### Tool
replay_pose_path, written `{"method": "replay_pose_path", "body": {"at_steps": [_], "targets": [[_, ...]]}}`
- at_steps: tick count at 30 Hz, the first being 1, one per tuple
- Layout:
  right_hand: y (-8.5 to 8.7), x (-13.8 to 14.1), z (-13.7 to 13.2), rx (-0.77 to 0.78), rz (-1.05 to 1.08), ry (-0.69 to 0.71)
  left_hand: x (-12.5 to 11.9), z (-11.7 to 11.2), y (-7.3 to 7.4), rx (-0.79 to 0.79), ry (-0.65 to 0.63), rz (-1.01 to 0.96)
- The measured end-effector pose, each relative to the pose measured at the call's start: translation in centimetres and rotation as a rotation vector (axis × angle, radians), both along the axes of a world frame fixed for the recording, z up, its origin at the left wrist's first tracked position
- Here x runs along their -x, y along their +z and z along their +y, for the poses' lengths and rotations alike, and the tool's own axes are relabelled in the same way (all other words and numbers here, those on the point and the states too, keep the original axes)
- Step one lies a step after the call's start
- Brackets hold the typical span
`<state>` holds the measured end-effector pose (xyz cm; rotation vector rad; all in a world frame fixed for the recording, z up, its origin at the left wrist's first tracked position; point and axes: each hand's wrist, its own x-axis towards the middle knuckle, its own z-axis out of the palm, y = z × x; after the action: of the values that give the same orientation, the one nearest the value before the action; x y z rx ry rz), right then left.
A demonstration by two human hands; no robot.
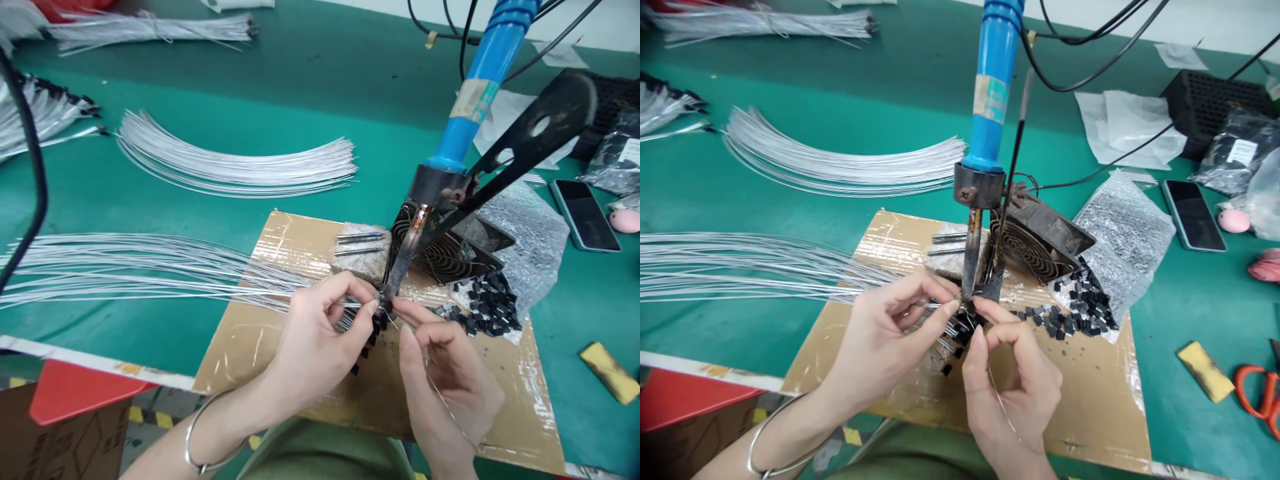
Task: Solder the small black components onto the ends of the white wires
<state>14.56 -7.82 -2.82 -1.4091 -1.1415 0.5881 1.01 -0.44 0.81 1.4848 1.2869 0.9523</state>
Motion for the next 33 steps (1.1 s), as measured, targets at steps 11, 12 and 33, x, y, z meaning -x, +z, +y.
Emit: {"method": "replay_pose_path", "body": {"at_steps": [11, 12, 33], "targets": [[-0.06, -0.02, 0.03, -0.015, -0.03, -0.005, -0.12, -0.13, -0.03, -0.004, 0.0, 0.022], [-0.09, -0.05, 0.02, -0.015, -0.03, -0.004, -0.12, -0.11, -0.06, 0.002, -0.002, 0.026], [-0.19, -0.02, 0.11, -0.006, -0.034, -0.013, -0.13, -0.06, -0.17, 0.021, 0.005, 0.042]]}}
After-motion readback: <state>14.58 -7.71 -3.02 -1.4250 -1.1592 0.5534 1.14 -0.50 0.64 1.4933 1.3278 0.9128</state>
